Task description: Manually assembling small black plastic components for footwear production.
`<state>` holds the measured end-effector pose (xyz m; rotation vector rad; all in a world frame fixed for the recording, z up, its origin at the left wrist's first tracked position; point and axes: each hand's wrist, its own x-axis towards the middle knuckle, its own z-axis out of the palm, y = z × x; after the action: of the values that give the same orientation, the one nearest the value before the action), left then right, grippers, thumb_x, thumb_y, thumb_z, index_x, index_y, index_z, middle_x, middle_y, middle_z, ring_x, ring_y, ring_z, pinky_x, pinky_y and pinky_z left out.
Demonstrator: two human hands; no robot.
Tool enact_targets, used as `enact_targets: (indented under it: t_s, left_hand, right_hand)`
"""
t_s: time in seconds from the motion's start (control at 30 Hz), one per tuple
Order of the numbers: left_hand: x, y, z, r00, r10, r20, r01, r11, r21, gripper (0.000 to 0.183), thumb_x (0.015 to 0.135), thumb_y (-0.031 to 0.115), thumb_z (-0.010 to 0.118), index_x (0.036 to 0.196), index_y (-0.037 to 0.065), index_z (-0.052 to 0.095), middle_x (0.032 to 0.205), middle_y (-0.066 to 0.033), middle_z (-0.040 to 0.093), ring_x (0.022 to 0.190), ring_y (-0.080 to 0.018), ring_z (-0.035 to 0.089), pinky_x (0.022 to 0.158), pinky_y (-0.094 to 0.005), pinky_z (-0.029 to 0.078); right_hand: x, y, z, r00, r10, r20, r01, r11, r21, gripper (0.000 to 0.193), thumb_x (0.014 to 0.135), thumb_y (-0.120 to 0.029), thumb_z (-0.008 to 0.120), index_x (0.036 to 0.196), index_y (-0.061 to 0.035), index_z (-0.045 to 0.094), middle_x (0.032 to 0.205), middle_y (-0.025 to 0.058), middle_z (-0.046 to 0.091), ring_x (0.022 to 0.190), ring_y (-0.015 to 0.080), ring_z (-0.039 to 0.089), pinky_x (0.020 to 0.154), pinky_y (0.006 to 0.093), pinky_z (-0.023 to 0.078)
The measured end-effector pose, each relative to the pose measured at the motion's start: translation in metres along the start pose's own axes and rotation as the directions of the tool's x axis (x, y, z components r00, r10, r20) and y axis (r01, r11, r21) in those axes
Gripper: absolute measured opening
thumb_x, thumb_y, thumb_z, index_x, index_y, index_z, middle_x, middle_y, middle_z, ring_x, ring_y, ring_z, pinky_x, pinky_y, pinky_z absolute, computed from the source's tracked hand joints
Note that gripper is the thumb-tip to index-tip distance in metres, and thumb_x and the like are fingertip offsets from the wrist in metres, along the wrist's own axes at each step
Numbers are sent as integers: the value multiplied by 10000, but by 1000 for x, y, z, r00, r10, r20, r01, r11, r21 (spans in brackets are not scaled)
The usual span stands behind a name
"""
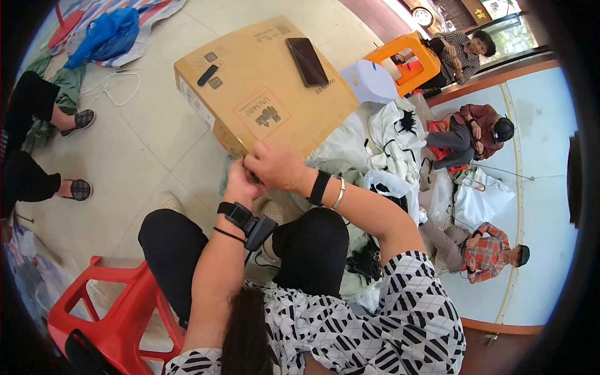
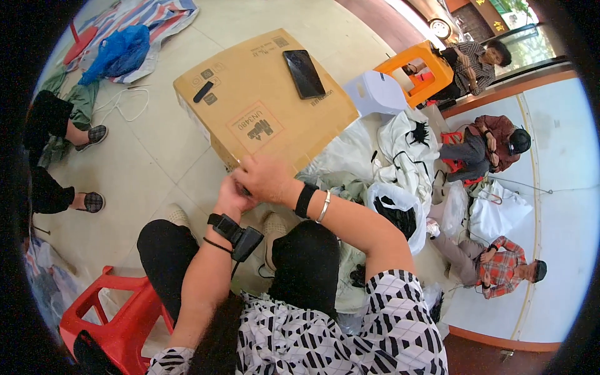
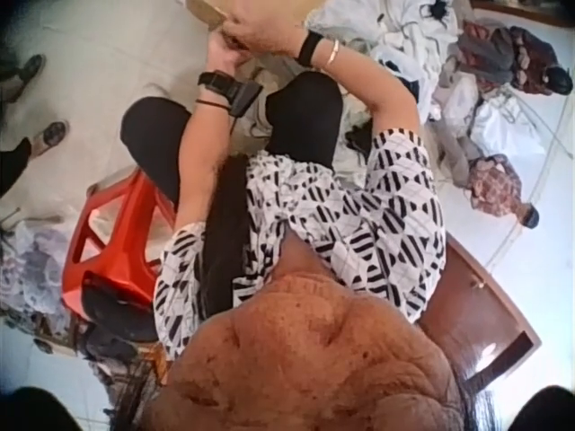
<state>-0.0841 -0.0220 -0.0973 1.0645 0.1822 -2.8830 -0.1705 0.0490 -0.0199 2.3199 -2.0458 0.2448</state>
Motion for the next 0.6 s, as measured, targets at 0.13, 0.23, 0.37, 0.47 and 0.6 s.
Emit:
enact_targets:
  t_s: [0.13, 0.23, 0.37, 0.47, 0.6]
  left_hand:
    - [4, -9, -11, 976, 215, 17, -216, 975, 44, 388, 945, 318, 298, 1100, 59, 542, 1080, -109, 604, 1005, -272, 562, 892, -413, 452]
    - [7, -19, -15, 977, 211, -1, -211, 977, -3, 353, 947, 291, 312, 1071, 57, 546, 1007, -105, 606, 951, -270, 568, 863, -423, 460]
    - [-8, -32, -33, 977, 204, 60, -199, 977, -76, 269, 931, 316, 400, 937, 93, 551, 908, -64, 596, 839, -240, 578, 756, -407, 495]
    - [-27, -30, -57, 988, 150, -28, -149, 989, 19, 264, 917, 329, 427, 854, 94, 528, 790, -72, 581, 699, -218, 574, 607, -367, 494]
    - [-95, -55, -64, 969, 79, -232, -17, 965, 261, 330, 909, 339, 458, 691, 94, 426, 605, -69, 502, 471, -166, 475, 379, -289, 355]
  right_hand:
    - [-15, -15, 16, 997, -74, 25, 71, 993, 94, 184, 711, -102, 576, 882, -62, 518, 826, 102, 472, 813, 253, 543, 608, 343, 484]
    - [-22, -14, 15, 999, -15, 46, 1, 955, 295, 302, 696, -58, 588, 983, -37, 495, 960, 128, 495, 892, 306, 548, 674, 365, 514]
    - [-20, -24, 7, 993, -82, 88, 52, 953, 299, 370, 681, -35, 603, 1030, -46, 479, 998, 130, 502, 938, 310, 553, 687, 377, 505]
    - [2, -37, -1, 985, 96, 146, -144, 916, 373, 377, 689, -28, 604, 1047, -41, 485, 963, 146, 519, 889, 339, 568, 688, 393, 501]
    - [7, -48, 16, 964, 149, 222, -241, 845, 478, 314, 750, -19, 558, 1060, -41, 511, 922, 186, 567, 855, 371, 575, 704, 401, 482]
